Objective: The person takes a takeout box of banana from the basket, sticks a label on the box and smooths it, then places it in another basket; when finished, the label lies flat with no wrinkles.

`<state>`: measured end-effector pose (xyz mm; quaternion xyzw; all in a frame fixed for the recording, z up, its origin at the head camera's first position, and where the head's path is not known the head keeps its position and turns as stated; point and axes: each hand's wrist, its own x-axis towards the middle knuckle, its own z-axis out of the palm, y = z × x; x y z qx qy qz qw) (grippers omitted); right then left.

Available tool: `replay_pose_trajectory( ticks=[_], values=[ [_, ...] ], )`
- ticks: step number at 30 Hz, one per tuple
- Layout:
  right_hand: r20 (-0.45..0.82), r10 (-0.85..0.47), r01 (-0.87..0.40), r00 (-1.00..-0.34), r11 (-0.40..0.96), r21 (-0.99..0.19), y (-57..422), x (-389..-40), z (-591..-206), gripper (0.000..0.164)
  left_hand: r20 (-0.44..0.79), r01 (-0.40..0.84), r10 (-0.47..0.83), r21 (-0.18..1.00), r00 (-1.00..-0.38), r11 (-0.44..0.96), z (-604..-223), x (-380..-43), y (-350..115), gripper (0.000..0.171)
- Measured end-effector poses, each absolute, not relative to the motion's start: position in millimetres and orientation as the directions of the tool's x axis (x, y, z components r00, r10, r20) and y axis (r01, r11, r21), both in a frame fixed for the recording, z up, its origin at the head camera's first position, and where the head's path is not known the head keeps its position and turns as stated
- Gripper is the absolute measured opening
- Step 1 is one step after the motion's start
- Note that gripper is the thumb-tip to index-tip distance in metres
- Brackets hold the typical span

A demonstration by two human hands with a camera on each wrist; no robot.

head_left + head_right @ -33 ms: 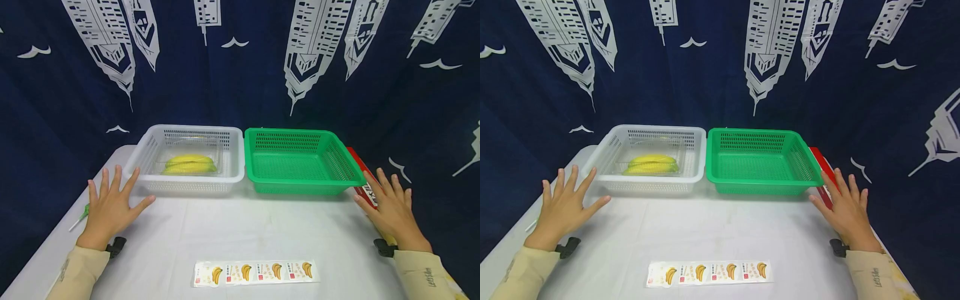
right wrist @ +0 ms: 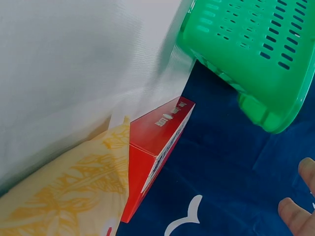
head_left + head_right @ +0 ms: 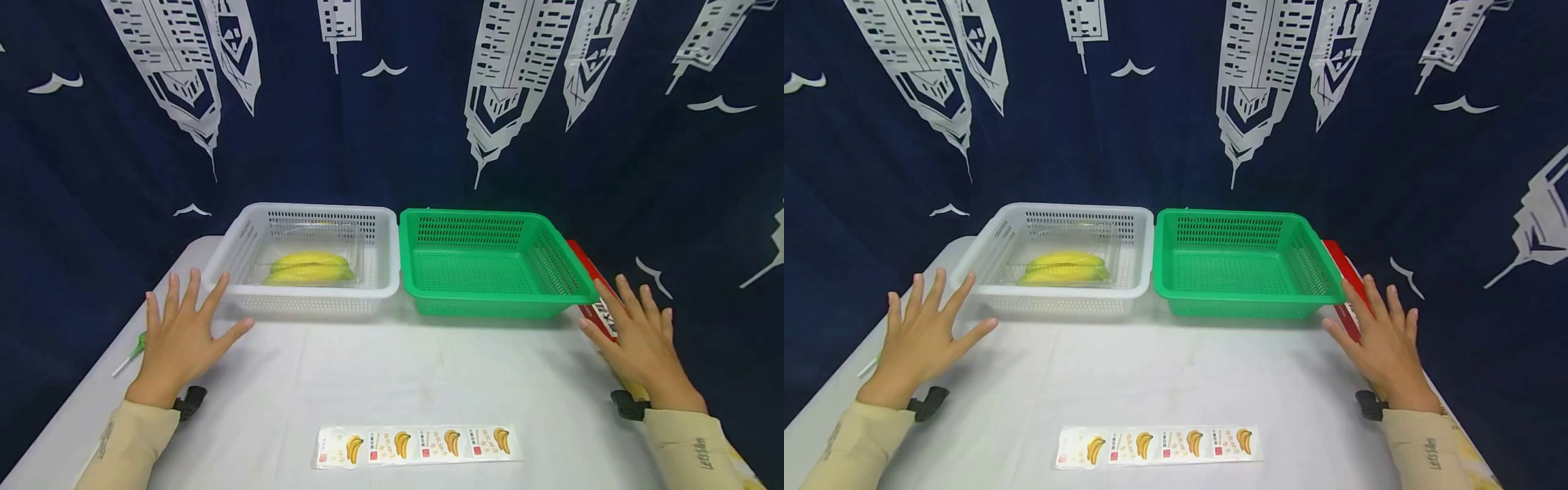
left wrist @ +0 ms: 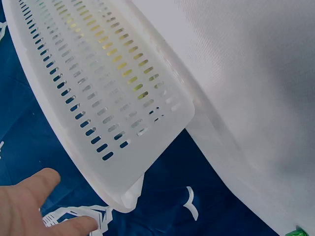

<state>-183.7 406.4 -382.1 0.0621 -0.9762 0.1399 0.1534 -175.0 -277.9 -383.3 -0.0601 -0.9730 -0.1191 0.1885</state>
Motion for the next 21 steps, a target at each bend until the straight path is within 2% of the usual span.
replay_pose_trajectory(
  ticks=[12,21],
  values=[
    [0.315,-0.081,-0.173,-0.946,0.945,-0.277,405.6,-184.6,-387.0,0.080,0.354,0.152,0.067,0.219,-0.933,0.964,-381.6,-174.0,-278.3,0.094],
    [0.303,-0.120,-0.217,-0.945,0.926,-0.309,409.5,-193.7,-379.2,0.079,0.382,0.162,0.057,0.250,-0.923,0.955,-379.7,-177.4,-281.4,0.094]
  ],
)
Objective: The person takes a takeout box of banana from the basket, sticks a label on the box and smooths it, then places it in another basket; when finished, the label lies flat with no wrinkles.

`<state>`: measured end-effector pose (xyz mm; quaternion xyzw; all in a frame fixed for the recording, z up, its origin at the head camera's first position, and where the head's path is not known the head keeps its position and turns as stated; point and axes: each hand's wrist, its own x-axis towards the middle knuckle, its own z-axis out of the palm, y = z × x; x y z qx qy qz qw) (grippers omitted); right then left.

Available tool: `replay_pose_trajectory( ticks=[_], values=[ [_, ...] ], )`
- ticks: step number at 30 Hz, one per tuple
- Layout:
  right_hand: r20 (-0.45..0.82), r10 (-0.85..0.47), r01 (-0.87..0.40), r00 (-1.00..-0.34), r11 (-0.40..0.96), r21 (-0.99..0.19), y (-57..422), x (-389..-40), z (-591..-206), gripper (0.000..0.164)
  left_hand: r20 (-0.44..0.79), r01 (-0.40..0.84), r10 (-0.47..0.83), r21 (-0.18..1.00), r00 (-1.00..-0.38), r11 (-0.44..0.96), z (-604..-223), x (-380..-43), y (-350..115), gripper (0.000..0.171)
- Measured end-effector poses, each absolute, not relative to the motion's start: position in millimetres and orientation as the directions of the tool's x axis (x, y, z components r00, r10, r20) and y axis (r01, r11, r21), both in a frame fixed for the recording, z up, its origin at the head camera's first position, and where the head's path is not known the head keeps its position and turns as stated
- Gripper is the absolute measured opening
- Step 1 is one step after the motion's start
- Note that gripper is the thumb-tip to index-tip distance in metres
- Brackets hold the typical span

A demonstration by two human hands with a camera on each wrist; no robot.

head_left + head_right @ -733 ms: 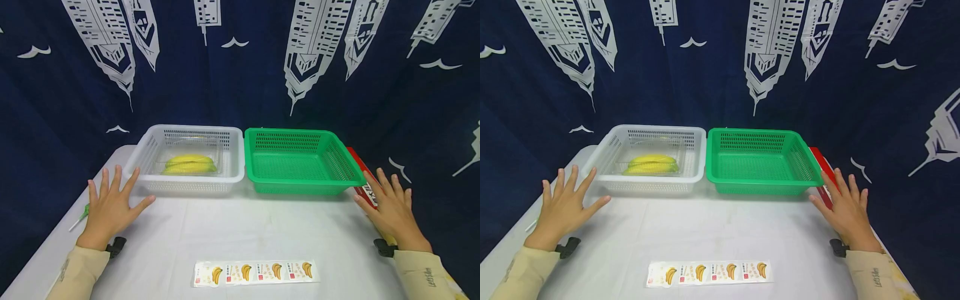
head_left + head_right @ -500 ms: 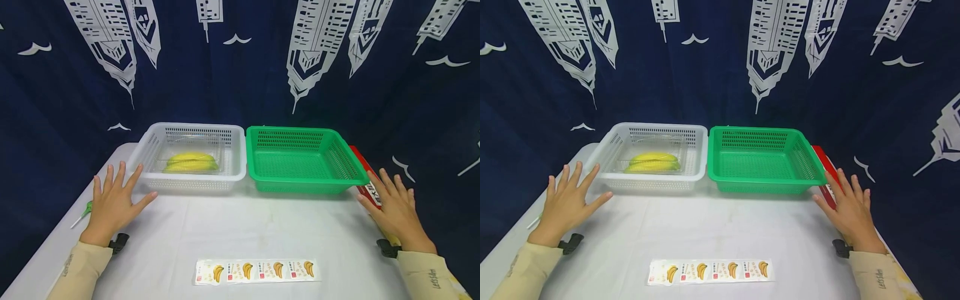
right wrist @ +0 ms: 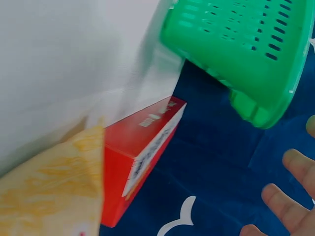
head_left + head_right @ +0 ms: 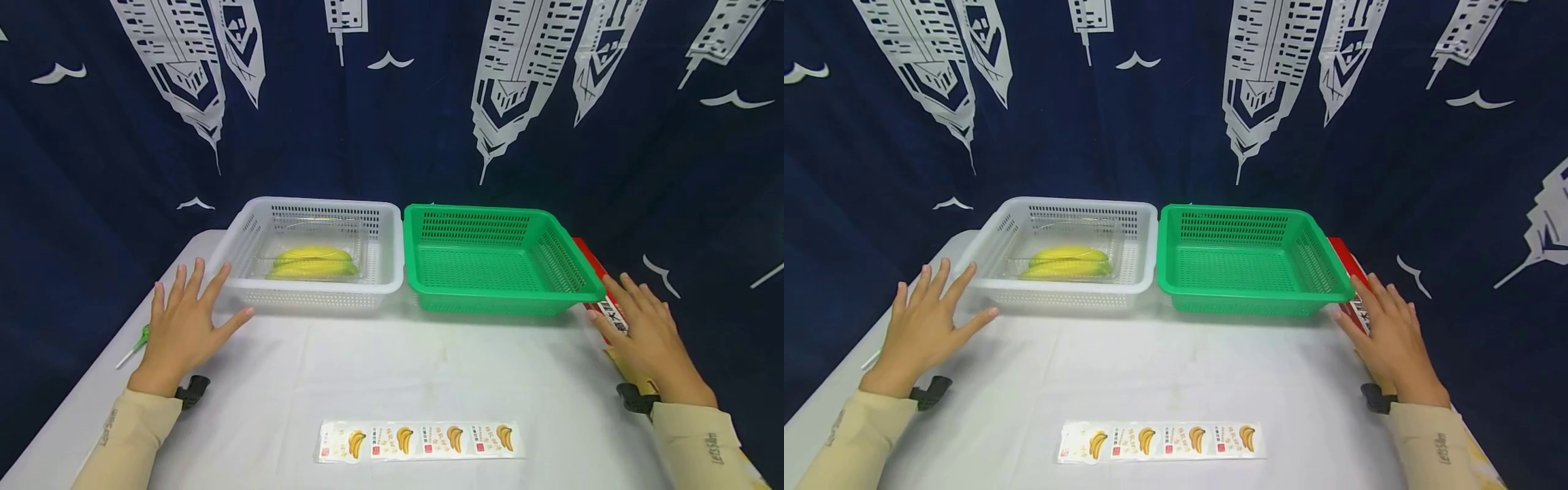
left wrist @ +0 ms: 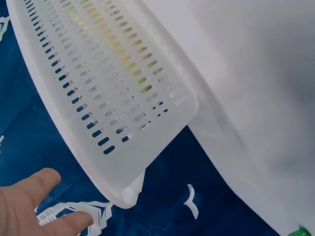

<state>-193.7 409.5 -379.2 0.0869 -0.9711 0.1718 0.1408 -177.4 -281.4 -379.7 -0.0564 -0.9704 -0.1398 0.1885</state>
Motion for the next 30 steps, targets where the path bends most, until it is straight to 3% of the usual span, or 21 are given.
replay_pose_trajectory(
  ticks=[6,12,18,23,30],
  values=[
    [0.263,-0.127,-0.223,-0.957,0.898,-0.380,408,-201,-366,0.079,0.421,0.171,0.005,0.357,-0.907,0.918,-378,-184,-284,0.089],
    [0.200,-0.116,-0.195,-0.973,0.878,-0.436,405,-209,-351,0.078,0.429,0.149,-0.142,0.575,-0.892,0.805,-374,-196,-284,0.084],
    [0.224,-0.175,-0.264,-0.959,0.837,-0.479,398,-224,-342,0.069,0.375,0.126,-0.297,0.781,-0.878,0.612,-374,-212,-285,0.082],
    [0.214,-0.175,-0.261,-0.961,0.826,-0.500,391,-235,-335,0.062,0.241,0.076,-0.382,0.914,-0.892,0.399,-381,-224,-285,0.086],
    [0.197,-0.175,-0.256,-0.965,0.798,-0.545,383,-249,-326,0.060,0.122,0.090,-0.402,0.991,-0.907,0.098,-393,-243,-280,0.093]
  ],
)
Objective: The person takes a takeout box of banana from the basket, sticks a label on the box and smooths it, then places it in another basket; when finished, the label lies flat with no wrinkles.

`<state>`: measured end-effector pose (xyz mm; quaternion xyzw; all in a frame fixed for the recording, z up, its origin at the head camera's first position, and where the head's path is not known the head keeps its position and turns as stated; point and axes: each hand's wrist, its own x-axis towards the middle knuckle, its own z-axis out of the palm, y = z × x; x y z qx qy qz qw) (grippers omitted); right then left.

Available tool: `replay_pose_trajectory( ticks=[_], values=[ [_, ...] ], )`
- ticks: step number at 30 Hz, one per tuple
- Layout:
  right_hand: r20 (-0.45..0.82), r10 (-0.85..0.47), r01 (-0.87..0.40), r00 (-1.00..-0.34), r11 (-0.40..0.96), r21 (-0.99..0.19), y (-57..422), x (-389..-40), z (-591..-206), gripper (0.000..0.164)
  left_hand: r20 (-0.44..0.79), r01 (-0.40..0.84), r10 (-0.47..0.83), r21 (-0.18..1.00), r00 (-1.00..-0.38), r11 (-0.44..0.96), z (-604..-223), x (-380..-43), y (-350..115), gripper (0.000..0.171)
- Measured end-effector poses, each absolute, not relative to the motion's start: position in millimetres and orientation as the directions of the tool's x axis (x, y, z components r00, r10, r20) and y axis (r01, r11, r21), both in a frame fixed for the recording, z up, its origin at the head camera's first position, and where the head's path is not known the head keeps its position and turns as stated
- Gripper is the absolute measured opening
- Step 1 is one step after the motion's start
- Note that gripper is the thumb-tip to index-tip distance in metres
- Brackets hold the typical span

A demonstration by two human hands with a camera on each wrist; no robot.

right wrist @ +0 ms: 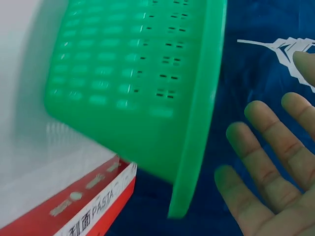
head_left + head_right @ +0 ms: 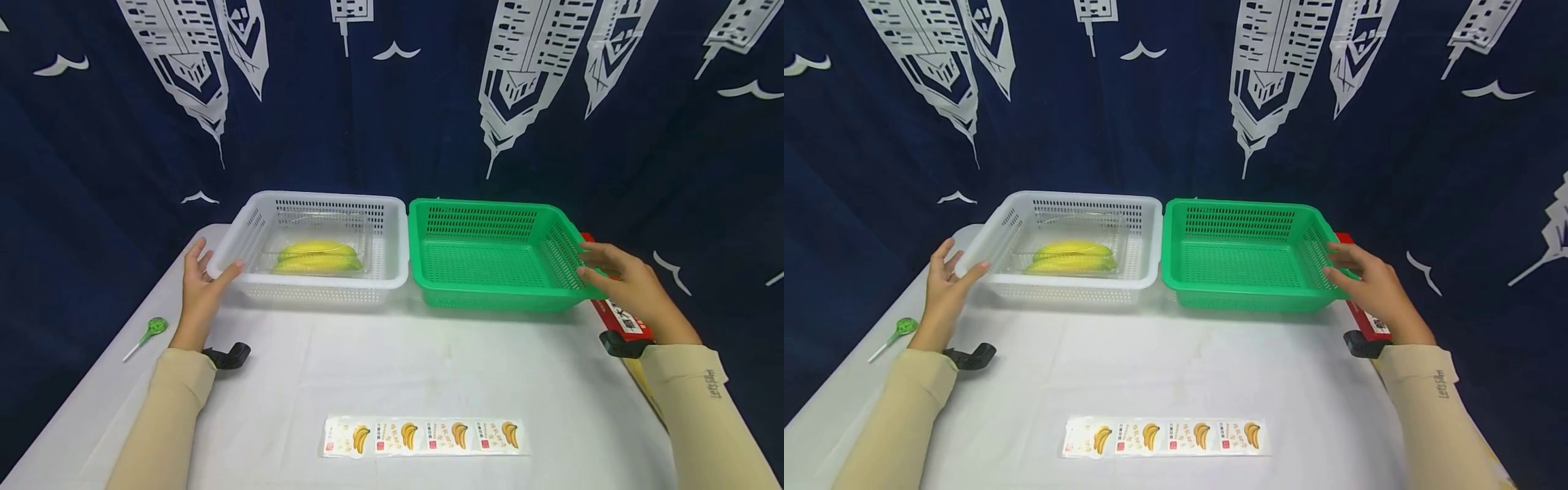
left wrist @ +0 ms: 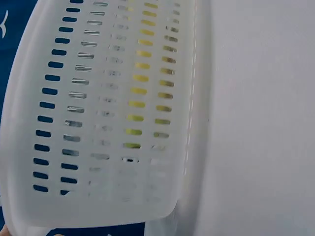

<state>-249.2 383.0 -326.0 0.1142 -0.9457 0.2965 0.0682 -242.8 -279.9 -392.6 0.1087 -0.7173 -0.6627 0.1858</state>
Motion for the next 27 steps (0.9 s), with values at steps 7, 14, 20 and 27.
replay_pose_trajectory(
  ticks=[7,14,20,27],
  values=[
    [0.180,-0.257,-0.313,-0.950,0.731,-0.606,374,-266,-318,0.057,0.103,0.085,-0.416,0.995,-0.904,0.060,-399,-254,-273,0.097],
    [0.114,-0.310,-0.303,-0.944,0.674,-0.674,358,-278,-305,0.059,0.117,0.115,-0.424,0.993,-0.898,0.029,-406,-255,-271,0.092],
    [0.051,-0.350,-0.283,-0.935,0.656,-0.700,343,-287,-299,0.060,0.102,0.106,-0.413,0.994,-0.905,0.013,-408,-255,-272,0.089],
    [-0.005,-0.401,-0.224,-0.916,0.523,-0.822,320,-302,-302,0.057,0.077,0.082,-0.406,0.997,-0.911,0.004,-411,-254,-273,0.082]
  ],
)
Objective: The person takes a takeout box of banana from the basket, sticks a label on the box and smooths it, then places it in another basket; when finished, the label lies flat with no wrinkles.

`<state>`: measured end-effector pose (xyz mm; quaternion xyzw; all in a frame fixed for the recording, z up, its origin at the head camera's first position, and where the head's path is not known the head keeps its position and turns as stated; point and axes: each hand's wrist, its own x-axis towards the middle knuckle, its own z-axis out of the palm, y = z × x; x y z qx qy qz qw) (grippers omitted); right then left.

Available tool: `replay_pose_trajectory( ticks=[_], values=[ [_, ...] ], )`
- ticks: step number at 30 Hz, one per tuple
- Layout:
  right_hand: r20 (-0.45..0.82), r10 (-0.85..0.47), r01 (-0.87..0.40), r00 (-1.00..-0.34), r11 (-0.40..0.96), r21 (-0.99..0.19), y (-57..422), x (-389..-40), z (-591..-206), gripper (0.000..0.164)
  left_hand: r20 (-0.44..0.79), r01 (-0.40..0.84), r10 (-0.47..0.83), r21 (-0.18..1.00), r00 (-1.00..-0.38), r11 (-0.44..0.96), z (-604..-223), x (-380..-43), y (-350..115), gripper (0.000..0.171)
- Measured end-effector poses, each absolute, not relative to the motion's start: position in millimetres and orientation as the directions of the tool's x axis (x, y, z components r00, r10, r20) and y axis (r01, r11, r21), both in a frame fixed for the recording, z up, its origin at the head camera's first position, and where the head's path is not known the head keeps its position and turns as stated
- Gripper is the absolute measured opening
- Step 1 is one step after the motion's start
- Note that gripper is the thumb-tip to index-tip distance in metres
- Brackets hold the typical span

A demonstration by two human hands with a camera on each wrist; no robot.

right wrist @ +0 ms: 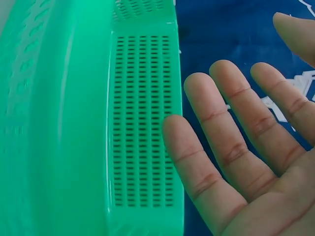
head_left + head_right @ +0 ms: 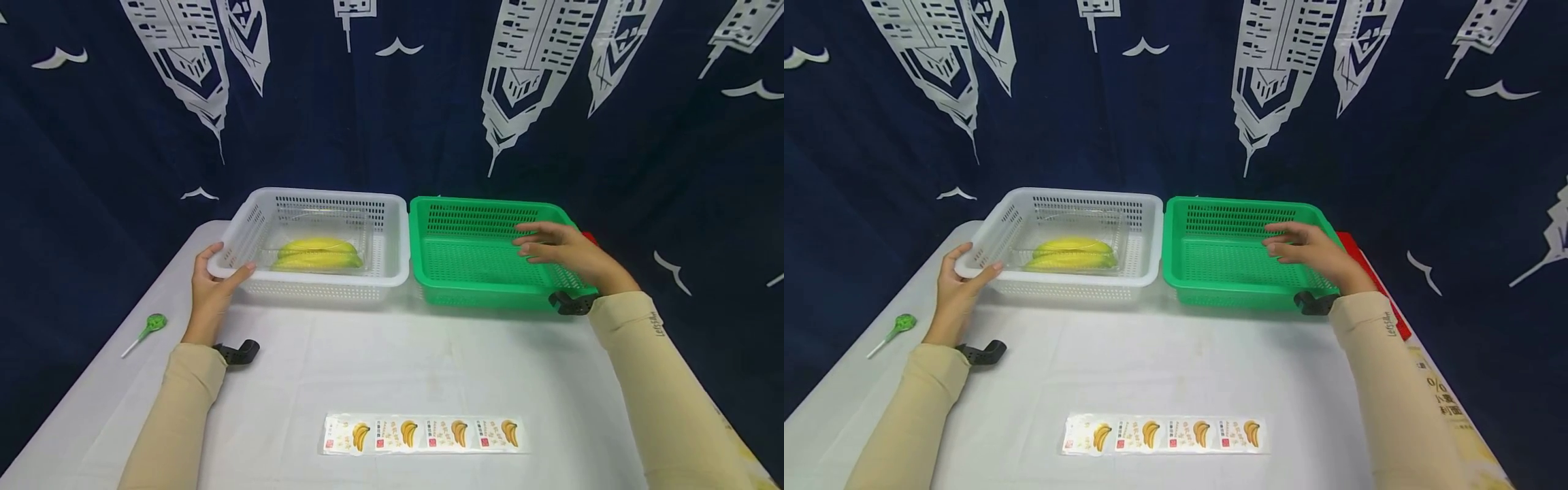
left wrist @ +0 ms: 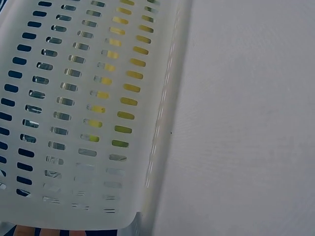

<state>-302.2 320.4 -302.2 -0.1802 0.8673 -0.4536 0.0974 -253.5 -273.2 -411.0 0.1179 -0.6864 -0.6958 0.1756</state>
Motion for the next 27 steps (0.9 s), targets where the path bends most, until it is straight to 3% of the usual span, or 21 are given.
replay_pose_trajectory(
  ticks=[11,27],
  values=[
    [-0.086,-0.476,-0.140,-0.875,0.419,-0.897,278,-324,-298,0.057,0.078,0.088,-0.419,0.996,-0.904,-0.004,-417,-254,-274,0.077],
    [-0.128,-0.549,-0.114,-0.826,0.385,-0.916,208,-341,-302,0.052,0.102,0.127,-0.420,0.991,-0.902,-0.032,-418,-255,-272,0.073]
  ],
)
